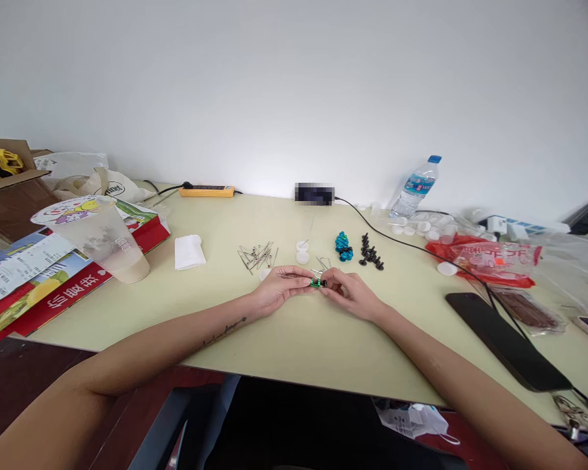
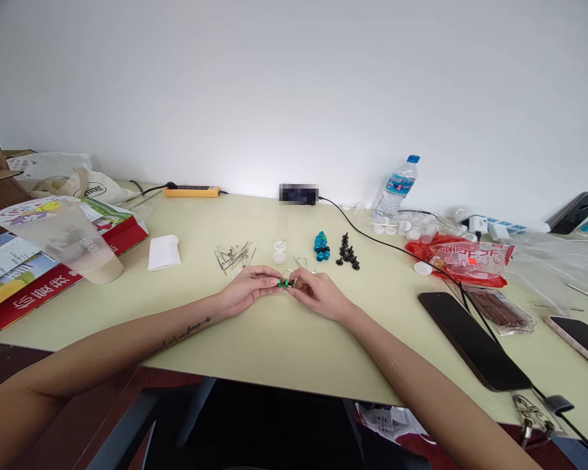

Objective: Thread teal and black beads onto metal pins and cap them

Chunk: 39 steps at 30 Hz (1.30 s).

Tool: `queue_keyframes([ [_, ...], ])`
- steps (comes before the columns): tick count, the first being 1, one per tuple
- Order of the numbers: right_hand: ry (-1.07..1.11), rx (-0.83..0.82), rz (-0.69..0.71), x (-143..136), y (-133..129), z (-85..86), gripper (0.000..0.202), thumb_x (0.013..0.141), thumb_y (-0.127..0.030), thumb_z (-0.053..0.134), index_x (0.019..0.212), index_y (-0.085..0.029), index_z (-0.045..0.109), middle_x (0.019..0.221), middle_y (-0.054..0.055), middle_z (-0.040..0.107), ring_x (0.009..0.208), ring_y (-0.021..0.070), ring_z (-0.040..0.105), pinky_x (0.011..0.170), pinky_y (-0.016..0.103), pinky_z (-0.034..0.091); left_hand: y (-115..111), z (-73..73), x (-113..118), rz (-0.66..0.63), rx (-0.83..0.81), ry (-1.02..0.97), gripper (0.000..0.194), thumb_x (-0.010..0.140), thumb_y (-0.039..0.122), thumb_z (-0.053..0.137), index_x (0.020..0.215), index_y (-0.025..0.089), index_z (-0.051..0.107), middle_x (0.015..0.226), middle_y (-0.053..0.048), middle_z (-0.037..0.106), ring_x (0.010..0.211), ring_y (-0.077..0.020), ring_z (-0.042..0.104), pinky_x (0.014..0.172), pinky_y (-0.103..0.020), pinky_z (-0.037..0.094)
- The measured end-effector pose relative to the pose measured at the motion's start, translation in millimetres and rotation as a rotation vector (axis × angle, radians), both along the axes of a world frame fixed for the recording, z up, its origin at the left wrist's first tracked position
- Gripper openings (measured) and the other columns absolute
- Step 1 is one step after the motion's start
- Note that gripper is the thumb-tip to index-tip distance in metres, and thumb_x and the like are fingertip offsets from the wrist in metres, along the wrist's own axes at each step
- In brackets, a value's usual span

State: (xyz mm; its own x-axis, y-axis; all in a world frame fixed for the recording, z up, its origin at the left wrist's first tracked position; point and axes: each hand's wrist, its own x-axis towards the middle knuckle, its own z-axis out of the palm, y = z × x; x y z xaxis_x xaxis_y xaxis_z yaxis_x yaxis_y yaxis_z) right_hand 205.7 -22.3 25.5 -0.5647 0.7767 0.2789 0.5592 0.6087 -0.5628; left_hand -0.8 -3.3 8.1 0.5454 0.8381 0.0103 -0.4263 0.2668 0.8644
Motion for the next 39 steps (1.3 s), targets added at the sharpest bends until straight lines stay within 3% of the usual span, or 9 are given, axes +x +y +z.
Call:
queue_keyframes([
  [13, 0.007, 0.000, 0.004, 1.1, 0.9, -1.6, 0.021, 0.089, -0.035, 0.045, 0.105, -0.022, 0.044, 0.064, -0.002, 0.054, 0.054, 0.0120, 0.047, 0.048, 0.021, 0.034, 0.9, -0.9, 0.0, 0.007, 0.000, -0.002, 0.024, 0.063, 0.018, 0.075, 0.084, 0.011, 0.068, 0.089, -0.008, 0.069, 0.089, -0.0192, 0.063, 0.093, -0.037, 0.044],
  [39, 0.000, -0.015, 0.002, 0.4, 0.6, -0.5, 0.018, 0.090, -0.037, 0.043, 0.097, -0.021, 0.046, 0.062, -0.002, 0.053, 0.054, 0.0121, 0.048, 0.049, 0.022, 0.034, 0.9, -1.1, -0.2, 0.004, 0.001, 0.004, 0.023, 0.063, 0.018, 0.075, 0.083, 0.011, 0.068, 0.090, -0.007, 0.068, 0.089, -0.0190, 0.063, 0.093, -0.036, 0.044],
])
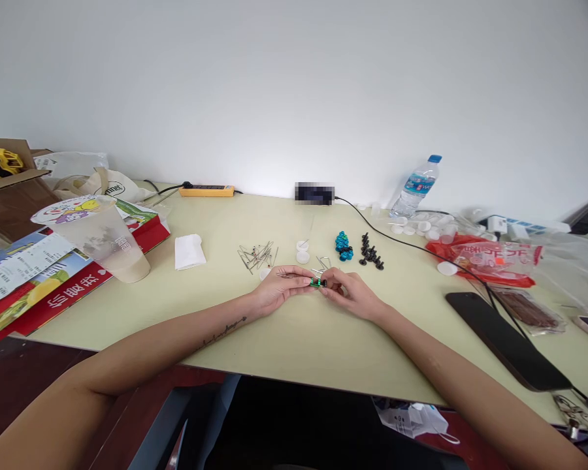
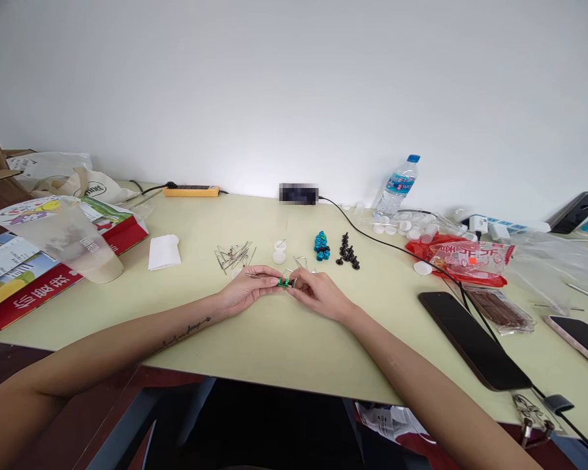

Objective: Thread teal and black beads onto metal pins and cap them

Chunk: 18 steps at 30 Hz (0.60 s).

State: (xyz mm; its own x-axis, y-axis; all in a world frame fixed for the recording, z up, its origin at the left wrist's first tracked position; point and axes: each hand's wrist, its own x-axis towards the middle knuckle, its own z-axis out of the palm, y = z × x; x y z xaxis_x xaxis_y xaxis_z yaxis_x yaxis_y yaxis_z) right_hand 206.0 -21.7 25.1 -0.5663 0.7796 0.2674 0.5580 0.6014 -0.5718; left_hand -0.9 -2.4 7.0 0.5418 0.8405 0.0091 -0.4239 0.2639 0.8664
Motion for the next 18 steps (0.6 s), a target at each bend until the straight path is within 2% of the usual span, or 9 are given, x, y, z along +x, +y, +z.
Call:
queue_keyframes([
  [8, 0.013, 0.010, -0.002, 0.1, -0.2, -1.4, 0.022, 0.089, -0.036, 0.044, 0.105, -0.022, 0.044, 0.064, -0.002, 0.055, 0.054, 0.0123, 0.048, 0.048, 0.022, 0.035, -0.5, 0.5, 0.2, 0.002, -0.008, -0.013, 0.025, 0.062, 0.019, 0.076, 0.084, 0.010, 0.068, 0.090, -0.008, 0.068, 0.090, -0.0192, 0.062, 0.092, -0.036, 0.045],
  [18, 0.011, 0.018, -0.001, 0.0, -0.5, -0.4, 0.019, 0.089, -0.038, 0.042, 0.097, -0.021, 0.047, 0.064, -0.001, 0.055, 0.055, 0.0125, 0.048, 0.048, 0.022, 0.034, -1.2, 1.6, 0.6, 0.006, -0.019, 0.001, 0.025, 0.060, 0.020, 0.077, 0.082, 0.011, 0.068, 0.089, -0.008, 0.068, 0.089, -0.0189, 0.063, 0.094, -0.037, 0.043],
])
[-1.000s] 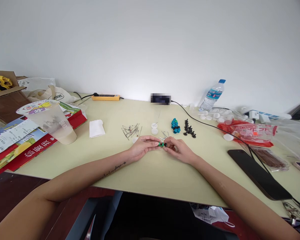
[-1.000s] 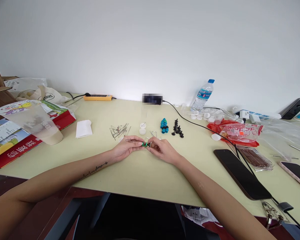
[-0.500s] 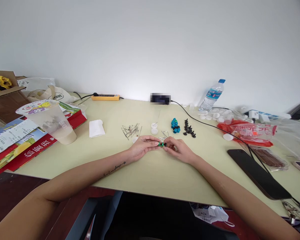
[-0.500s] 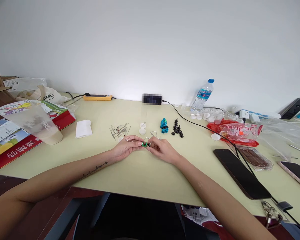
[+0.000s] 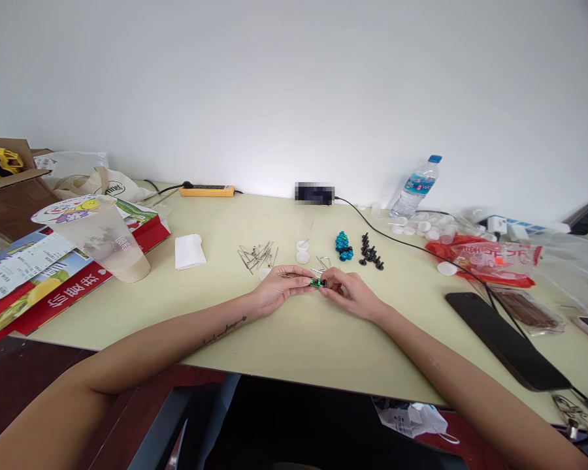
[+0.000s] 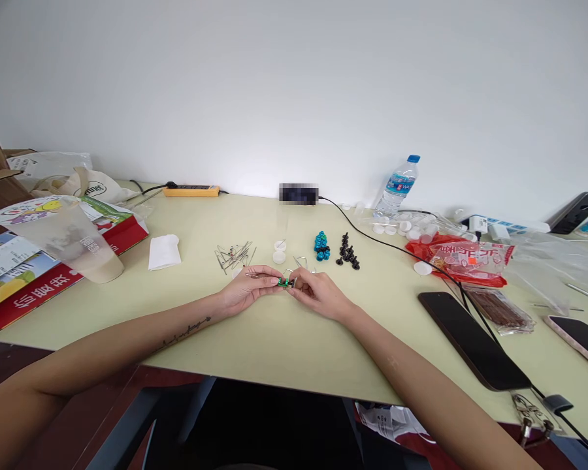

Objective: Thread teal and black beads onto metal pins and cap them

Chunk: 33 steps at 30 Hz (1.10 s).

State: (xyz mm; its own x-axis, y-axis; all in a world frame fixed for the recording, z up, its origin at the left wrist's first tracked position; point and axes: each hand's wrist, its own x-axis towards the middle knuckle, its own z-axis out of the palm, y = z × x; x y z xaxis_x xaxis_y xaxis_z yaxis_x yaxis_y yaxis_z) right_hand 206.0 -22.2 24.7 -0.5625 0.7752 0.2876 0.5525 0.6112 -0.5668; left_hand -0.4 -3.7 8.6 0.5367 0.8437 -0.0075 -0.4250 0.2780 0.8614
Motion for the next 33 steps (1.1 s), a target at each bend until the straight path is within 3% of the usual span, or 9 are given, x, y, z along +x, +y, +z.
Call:
queue_keyframes([
  [17, 0.001, -0.004, 0.001, -0.1, 0.6, -0.4, 0.019, 0.089, -0.039, 0.043, 0.095, -0.021, 0.047, 0.062, -0.002, 0.054, 0.053, 0.0122, 0.047, 0.048, 0.022, 0.035, 0.5, -1.4, 0.0, -0.003, 0.016, -0.006, 0.025, 0.062, 0.020, 0.076, 0.083, 0.011, 0.068, 0.089, -0.008, 0.068, 0.090, -0.0197, 0.063, 0.093, -0.037, 0.044],
  [23, 0.007, -0.007, 0.000, 0.3, 0.3, -0.2, 0.023, 0.089, -0.037, 0.044, 0.105, -0.022, 0.045, 0.062, -0.002, 0.053, 0.052, 0.0119, 0.046, 0.048, 0.022, 0.034, 0.1, -0.3, 0.7, 0.011, -0.001, -0.008, 0.027, 0.059, 0.021, 0.078, 0.083, 0.010, 0.068, 0.089, -0.009, 0.068, 0.089, -0.0195, 0.063, 0.093, -0.037, 0.044],
  [33, -0.002, 0.002, -0.002, 0.3, 0.4, -0.4, 0.018, 0.089, -0.036, 0.044, 0.099, -0.022, 0.047, 0.062, -0.002, 0.054, 0.053, 0.0121, 0.047, 0.048, 0.022, 0.034, 0.4, -0.2, 0.2, 0.008, 0.006, 0.000, 0.026, 0.060, 0.020, 0.077, 0.082, 0.011, 0.068, 0.089, -0.008, 0.069, 0.088, -0.0196, 0.063, 0.093, -0.038, 0.044],
])
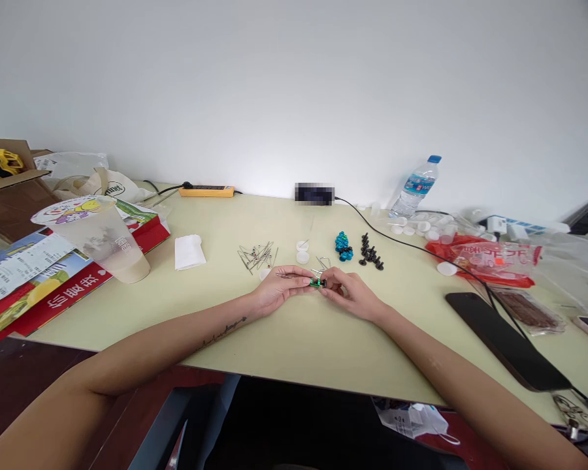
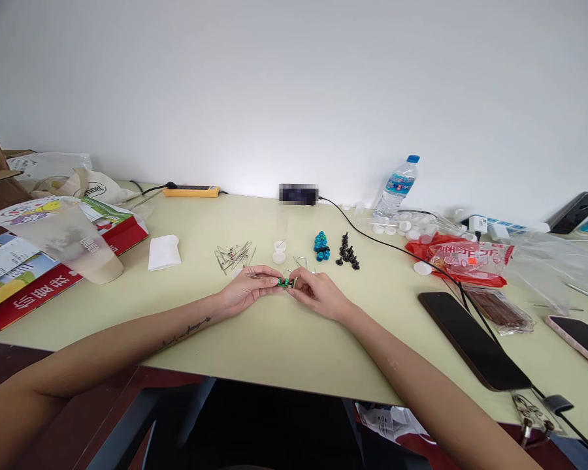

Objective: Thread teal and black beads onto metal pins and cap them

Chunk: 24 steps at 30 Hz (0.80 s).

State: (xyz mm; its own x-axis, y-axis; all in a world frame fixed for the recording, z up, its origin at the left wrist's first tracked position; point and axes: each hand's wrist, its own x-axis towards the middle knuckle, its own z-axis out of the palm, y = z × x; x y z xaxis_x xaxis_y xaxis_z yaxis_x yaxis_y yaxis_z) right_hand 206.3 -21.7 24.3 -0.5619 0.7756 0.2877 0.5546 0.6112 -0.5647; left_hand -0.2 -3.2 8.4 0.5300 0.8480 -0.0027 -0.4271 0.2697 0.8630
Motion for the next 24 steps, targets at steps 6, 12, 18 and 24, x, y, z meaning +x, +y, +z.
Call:
queue_keyframes([
  [6, 0.000, -0.001, -0.001, -0.3, 0.0, 0.6, 0.019, 0.089, -0.038, 0.043, 0.098, -0.022, 0.047, 0.062, -0.002, 0.054, 0.053, 0.0124, 0.048, 0.048, 0.022, 0.035, -0.3, 0.3, -0.2, 0.001, -0.006, 0.004, 0.026, 0.060, 0.020, 0.077, 0.082, 0.011, 0.068, 0.089, -0.008, 0.069, 0.088, -0.0195, 0.063, 0.093, -0.038, 0.043],
  [12, -0.001, -0.002, -0.002, -0.9, -0.2, 1.0, 0.019, 0.089, -0.039, 0.042, 0.096, -0.022, 0.047, 0.062, -0.002, 0.053, 0.053, 0.0123, 0.047, 0.048, 0.022, 0.034, -0.1, 0.4, -0.3, -0.002, 0.000, 0.003, 0.025, 0.060, 0.020, 0.077, 0.082, 0.011, 0.068, 0.089, -0.008, 0.069, 0.089, -0.0197, 0.063, 0.094, -0.038, 0.043],
  [18, 0.000, -0.003, -0.004, -1.2, -0.5, 1.3, 0.019, 0.089, -0.039, 0.043, 0.095, -0.021, 0.047, 0.061, -0.002, 0.053, 0.053, 0.0121, 0.047, 0.048, 0.022, 0.034, 0.6, -0.3, -0.5, -0.007, 0.005, -0.001, 0.024, 0.061, 0.019, 0.076, 0.083, 0.011, 0.068, 0.089, -0.008, 0.068, 0.089, -0.0193, 0.063, 0.093, -0.037, 0.044],
  [24, -0.001, -0.011, -0.007, -1.2, -0.3, 1.1, 0.020, 0.089, -0.039, 0.043, 0.096, -0.021, 0.047, 0.060, -0.003, 0.053, 0.053, 0.0122, 0.048, 0.049, 0.022, 0.035, 1.0, -2.2, -1.1, -0.016, 0.011, -0.006, 0.022, 0.063, 0.018, 0.075, 0.083, 0.011, 0.068, 0.089, -0.007, 0.068, 0.090, -0.0193, 0.063, 0.094, -0.037, 0.044],
])
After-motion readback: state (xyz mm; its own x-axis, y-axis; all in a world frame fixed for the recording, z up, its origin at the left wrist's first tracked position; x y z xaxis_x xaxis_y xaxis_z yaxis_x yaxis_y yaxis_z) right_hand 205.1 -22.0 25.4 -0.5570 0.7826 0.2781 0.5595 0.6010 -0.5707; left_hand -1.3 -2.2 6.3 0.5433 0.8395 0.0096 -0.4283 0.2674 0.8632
